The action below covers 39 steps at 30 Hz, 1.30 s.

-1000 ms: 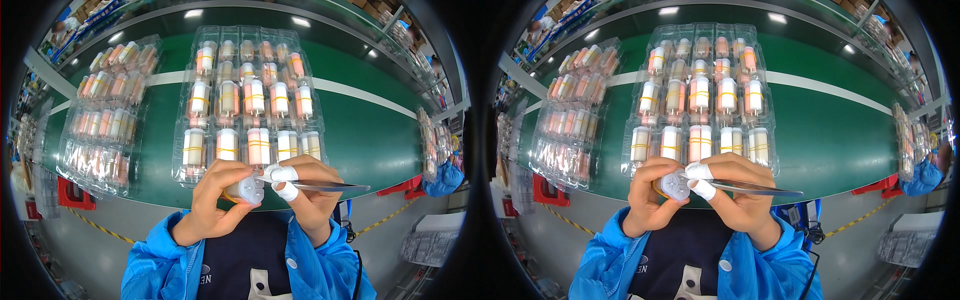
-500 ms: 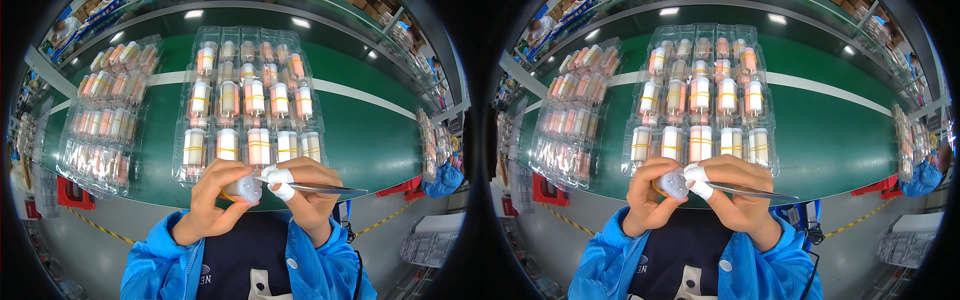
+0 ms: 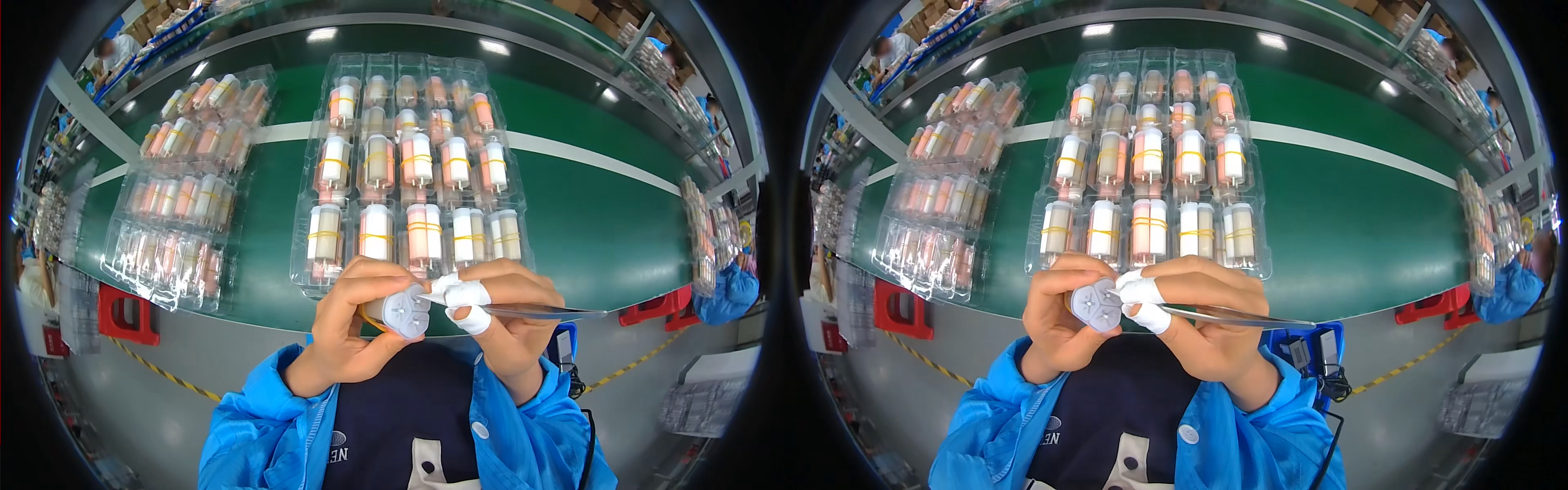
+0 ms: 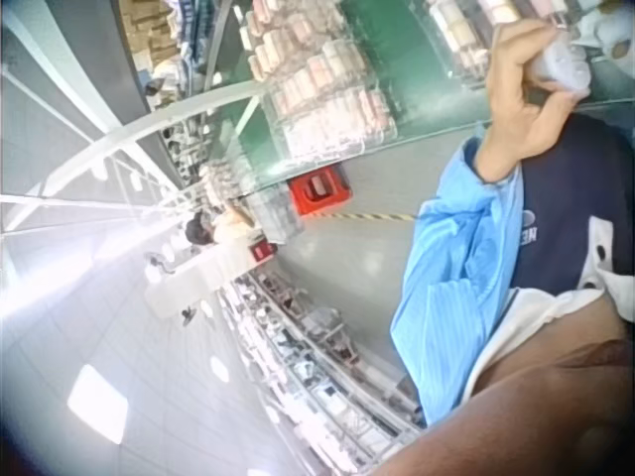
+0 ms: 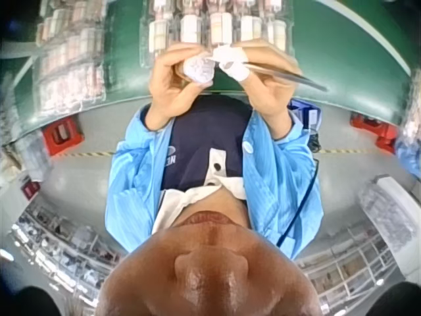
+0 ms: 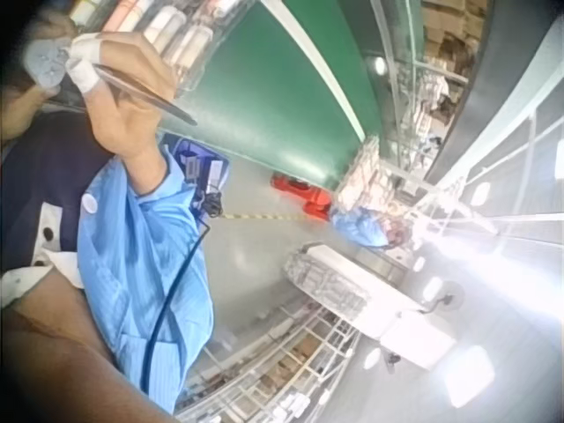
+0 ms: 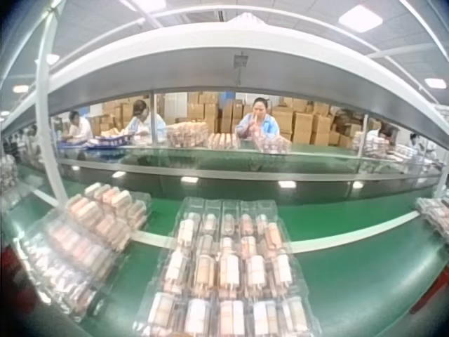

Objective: The person uses tweezers to insert small white components into the top of cylindrical objects. They pick up each cylinder from a clear plastic tray, perform the insertion, and place the item back into the tray. The process is repeated for multiple items in a factory setting.

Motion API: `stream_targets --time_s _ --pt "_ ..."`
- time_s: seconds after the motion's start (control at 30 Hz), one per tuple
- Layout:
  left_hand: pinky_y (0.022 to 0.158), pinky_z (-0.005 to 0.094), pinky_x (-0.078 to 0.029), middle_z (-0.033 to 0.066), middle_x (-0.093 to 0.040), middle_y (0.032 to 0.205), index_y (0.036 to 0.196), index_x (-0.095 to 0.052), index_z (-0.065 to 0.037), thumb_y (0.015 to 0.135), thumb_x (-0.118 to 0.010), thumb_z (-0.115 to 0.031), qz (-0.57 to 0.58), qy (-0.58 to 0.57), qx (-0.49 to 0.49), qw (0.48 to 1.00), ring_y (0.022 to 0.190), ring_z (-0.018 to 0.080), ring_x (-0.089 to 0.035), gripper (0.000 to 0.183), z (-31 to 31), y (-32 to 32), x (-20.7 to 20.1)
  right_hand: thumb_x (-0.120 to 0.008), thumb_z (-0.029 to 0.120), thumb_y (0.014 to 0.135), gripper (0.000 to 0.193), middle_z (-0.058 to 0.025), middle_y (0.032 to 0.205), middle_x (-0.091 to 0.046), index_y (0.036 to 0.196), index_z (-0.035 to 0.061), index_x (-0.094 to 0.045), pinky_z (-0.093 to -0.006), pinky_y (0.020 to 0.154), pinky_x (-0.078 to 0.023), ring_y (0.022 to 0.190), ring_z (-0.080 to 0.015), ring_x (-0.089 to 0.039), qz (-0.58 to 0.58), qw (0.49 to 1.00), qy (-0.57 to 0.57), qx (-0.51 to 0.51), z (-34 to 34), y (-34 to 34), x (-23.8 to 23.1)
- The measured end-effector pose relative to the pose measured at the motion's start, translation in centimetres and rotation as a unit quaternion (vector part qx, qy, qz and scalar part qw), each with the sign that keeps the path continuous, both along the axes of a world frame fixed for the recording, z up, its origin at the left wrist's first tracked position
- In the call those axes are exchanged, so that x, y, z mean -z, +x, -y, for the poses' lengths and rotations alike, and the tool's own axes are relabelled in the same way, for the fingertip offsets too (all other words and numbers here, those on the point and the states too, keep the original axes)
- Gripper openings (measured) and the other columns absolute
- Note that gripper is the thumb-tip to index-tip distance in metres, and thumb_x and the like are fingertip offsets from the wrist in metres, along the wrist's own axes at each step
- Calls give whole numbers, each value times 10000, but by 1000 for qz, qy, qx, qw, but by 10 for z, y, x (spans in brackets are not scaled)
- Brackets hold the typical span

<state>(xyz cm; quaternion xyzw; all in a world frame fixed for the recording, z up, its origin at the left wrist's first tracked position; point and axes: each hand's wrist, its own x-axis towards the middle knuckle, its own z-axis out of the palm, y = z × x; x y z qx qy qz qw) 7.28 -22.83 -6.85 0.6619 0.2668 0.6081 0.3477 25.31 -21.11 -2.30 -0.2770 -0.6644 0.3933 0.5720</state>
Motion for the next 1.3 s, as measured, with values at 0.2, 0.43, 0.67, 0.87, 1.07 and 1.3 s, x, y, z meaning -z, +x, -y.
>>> stream_targets --time_s 0.2,0.43,0.67,0.87,1.07,1.3 --pt "753 350 -463 197 -612 1011 1112 -531 23 705 -750 -29 -52 42 -46 997 873 273 -593 465 15 1 -8 -697 -28 712 169 -154 836 -683 880 -21 -683 -299 661 -542 754 -244 -682 44 997 62 17 16 -1 -10" --pt "696 364 -474 180 -620 991 1071 -569 21 624 -754 -1 -166 154 -92 970 811 311 -598 484 25 -6 -23 -617 -58 694 161 -150 783 -652 849 -37 -655 -288 608 -517 684 -250 -658 93 994 61 -8 29 -2 -25" --pt "700 362 -484 173 -622 994 1069 -573 19 603 -765 3 -213 191 -76 955 826 310 -604 504 37 -6 -23 -611 -27 738 124 -131 769 -654 849 -42 -663 -276 591 -501 674 -204 -646 124 987 -25 -102 27 10 -35" --pt "802 343 -465 192 -596 1054 1178 -514 82 716 -704 -92 -87 49 -23 995 935 259 -580 529 47 -4 -25 -674 20 765 108 -141 856 -651 864 -19 -691 -293 702 -499 783 -200 -639 -106 983 -64 -136 33 17 -29" --pt "914 360 -417 224 -542 1143 1232 -476 106 867 -530 -198 -57 -15 40 997 1077 278 -526 478 40 -7 -27 -642 18 818 115 -173 909 -620 912 -43 -668 -303 733 -527 818 -225 -643 -161 981 -78 -70 37 21 -19" --pt "929 378 -422 228 -525 1129 1179 -430 58 817 -620 -57 -86 36 -9 996 1076 276 -526 426 25 0 -26 -688 -4 788 215 -154 945 -636 981 -58 -610 -317 781 -526 879 -201 -640 -171 981 -81 -35 33 8 -6"
